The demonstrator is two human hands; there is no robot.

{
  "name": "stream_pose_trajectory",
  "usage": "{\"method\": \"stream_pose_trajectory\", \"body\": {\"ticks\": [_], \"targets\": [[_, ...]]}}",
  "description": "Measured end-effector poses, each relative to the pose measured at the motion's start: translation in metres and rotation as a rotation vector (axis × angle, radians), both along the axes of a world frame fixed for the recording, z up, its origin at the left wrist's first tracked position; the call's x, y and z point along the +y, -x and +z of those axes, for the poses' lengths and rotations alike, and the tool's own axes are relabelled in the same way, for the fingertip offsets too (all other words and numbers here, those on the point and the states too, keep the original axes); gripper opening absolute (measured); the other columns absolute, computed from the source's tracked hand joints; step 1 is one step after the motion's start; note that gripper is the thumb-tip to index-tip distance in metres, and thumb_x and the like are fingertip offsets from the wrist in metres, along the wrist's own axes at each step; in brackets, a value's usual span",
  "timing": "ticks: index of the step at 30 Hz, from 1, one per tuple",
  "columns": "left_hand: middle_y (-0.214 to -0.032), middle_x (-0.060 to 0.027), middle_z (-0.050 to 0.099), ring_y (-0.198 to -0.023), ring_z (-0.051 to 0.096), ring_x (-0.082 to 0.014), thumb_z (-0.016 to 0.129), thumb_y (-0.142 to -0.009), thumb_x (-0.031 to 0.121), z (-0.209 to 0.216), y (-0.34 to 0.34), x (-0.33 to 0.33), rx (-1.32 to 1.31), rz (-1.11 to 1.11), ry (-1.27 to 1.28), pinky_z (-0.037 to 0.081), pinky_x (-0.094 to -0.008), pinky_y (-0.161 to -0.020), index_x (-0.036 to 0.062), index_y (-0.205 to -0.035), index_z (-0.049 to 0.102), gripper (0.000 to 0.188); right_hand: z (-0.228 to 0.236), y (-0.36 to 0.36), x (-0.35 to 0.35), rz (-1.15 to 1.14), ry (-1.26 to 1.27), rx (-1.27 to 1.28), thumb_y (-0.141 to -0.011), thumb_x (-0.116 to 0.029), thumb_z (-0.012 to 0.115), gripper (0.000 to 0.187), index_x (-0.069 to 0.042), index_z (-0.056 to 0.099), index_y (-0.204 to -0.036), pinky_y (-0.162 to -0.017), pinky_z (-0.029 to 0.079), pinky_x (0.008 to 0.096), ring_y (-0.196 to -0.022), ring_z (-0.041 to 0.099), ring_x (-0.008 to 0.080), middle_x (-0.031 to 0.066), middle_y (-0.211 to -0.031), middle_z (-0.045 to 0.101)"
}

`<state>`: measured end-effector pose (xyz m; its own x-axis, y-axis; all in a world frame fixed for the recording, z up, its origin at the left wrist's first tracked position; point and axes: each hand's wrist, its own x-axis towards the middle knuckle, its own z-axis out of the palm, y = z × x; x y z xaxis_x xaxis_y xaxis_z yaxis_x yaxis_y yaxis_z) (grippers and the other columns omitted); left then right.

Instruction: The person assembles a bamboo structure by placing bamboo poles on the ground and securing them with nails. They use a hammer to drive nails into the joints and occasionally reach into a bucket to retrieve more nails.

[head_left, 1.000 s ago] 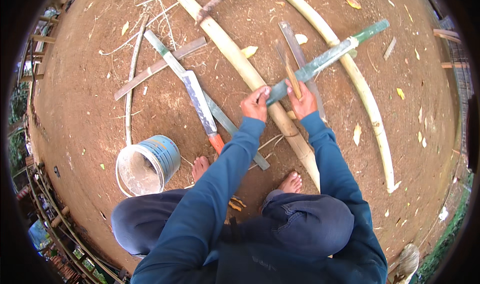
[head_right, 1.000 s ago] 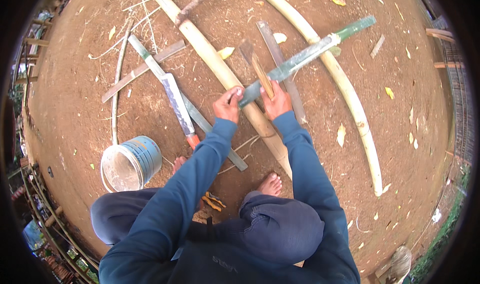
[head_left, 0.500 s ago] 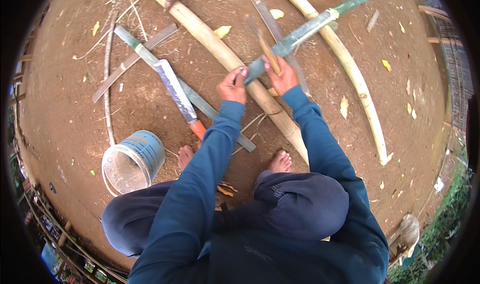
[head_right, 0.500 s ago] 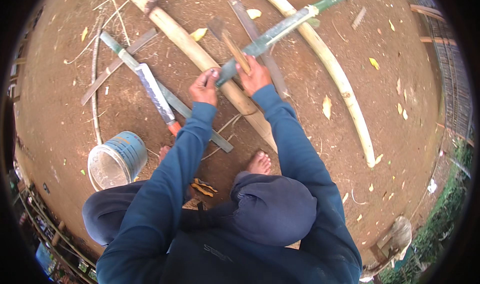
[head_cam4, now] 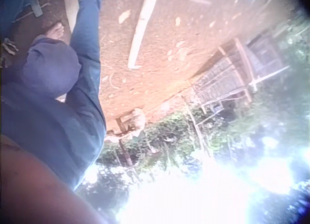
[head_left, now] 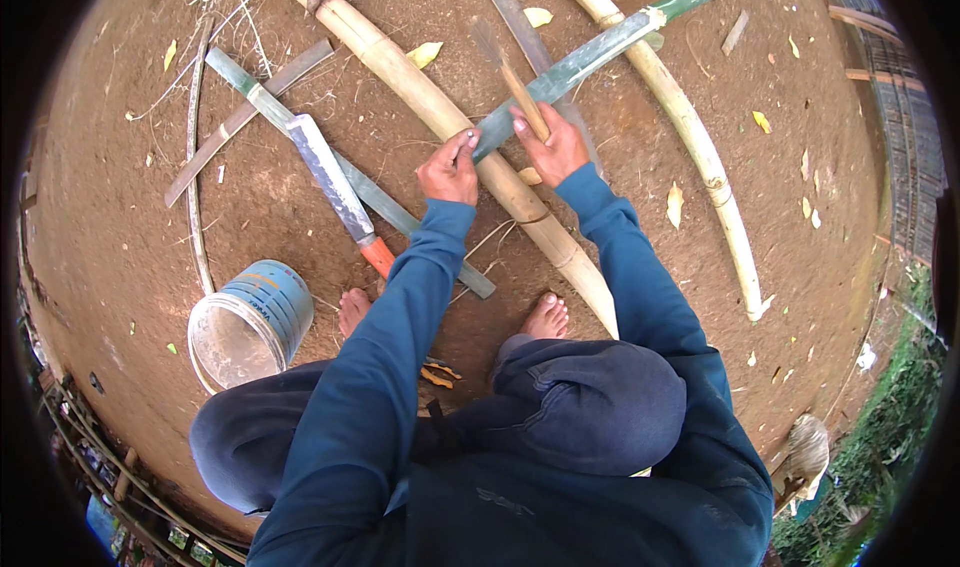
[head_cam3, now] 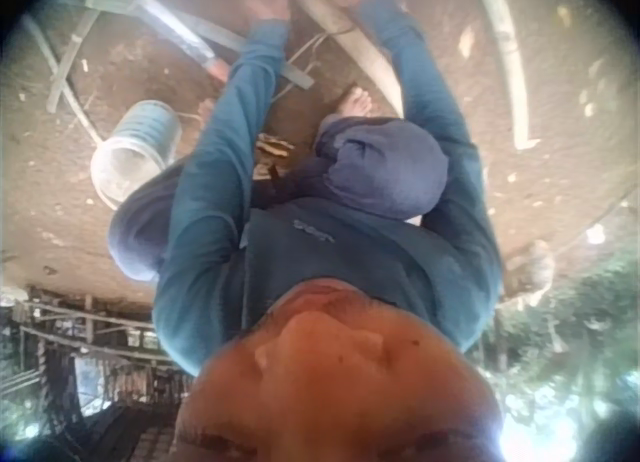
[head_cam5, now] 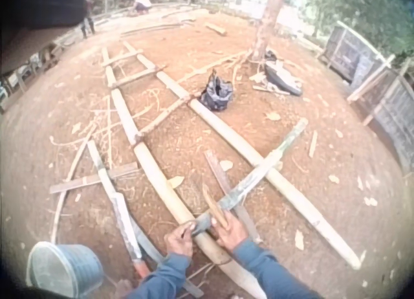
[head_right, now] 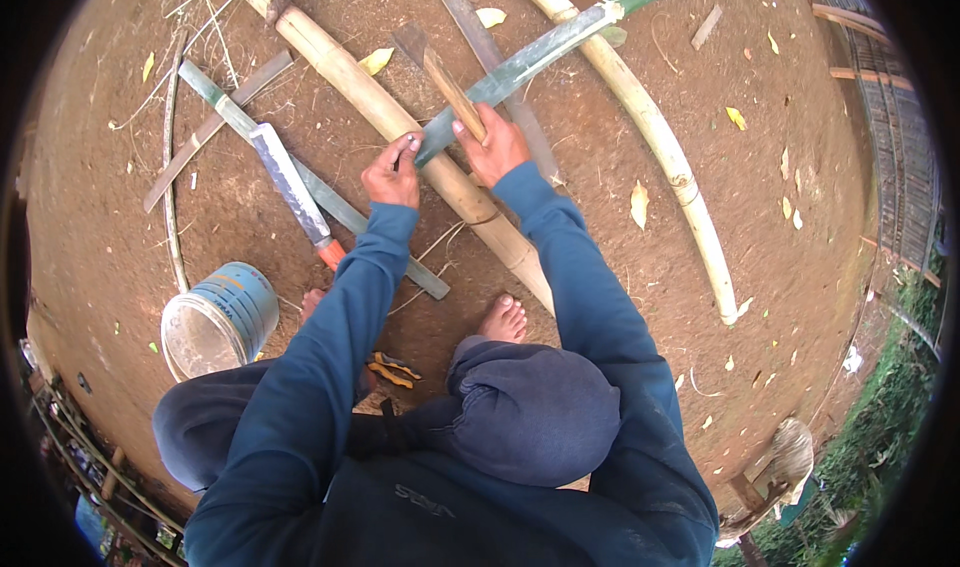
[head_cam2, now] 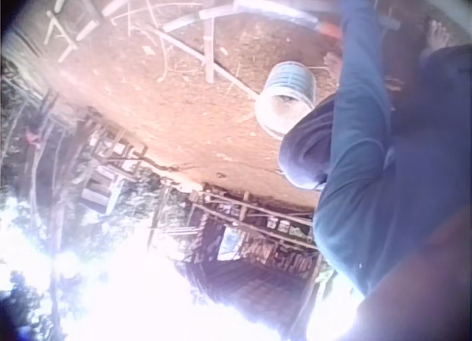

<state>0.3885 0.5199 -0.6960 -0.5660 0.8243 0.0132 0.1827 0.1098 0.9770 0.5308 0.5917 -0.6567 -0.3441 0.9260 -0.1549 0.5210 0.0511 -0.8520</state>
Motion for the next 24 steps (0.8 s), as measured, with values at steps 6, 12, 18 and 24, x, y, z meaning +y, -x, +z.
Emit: {"method": "stream_pose_trajectory", "body": {"ticks": [6,12,18,24], "targets": [[-0.087,-0.0134,0.069,-0.077,0.066,-0.0175,0.063,-0.082,0.005,-0.001,-0.005,0.002,0.082,0.033,-0.040,0.051,-0.0284,-0.071,0.0041,-0.093,0.069,0.012,0.065,-0.024,-0.056,0.019,-0.074,-0.021,-0.090,-0.030,0.055,0.033,-0.001,0.053,-0.105,-0.066,0.047,0.0431,-0.079,0.061,0.0406,0.0228,-0.080,0.060],[-0.090,-0.0130,0.068,-0.082,0.067,-0.0237,0.062,-0.080,0.002,-0.001,-0.006,-0.001,0.187,0.007,-0.077,0.052,-0.0304,-0.074,0.0037,-0.092,0.069,0.013,0.069,-0.040,-0.084,0.143,0.090,-0.197,-0.092,-0.029,0.052,0.030,-0.001,0.052,-0.104,-0.058,0.044,0.0450,-0.068,0.058,0.0437,0.0244,-0.073,0.057],[-0.091,-0.0135,0.068,-0.083,0.067,-0.0216,0.064,-0.079,0.000,-0.006,-0.008,-0.001,0.194,0.013,-0.116,0.052,-0.0295,-0.076,0.0024,-0.093,0.068,0.015,0.094,-0.029,-0.083,0.078,0.010,-0.077,-0.091,-0.027,0.053,0.029,-0.001,0.052,-0.104,-0.055,0.045,0.0429,-0.066,0.060,0.0409,0.0236,-0.071,0.057],[-0.092,-0.0127,0.069,-0.082,0.067,-0.0213,0.063,-0.079,0.000,-0.008,-0.013,-0.002,0.212,0.062,-0.052,0.052,-0.0299,-0.075,0.0021,-0.092,0.068,0.013,0.064,-0.032,-0.071,0.201,0.048,-0.366,-0.091,-0.026,0.053,0.027,0.000,0.052,-0.098,-0.054,0.045,0.0421,-0.064,0.060,0.0416,0.0215,-0.064,0.056]]}}
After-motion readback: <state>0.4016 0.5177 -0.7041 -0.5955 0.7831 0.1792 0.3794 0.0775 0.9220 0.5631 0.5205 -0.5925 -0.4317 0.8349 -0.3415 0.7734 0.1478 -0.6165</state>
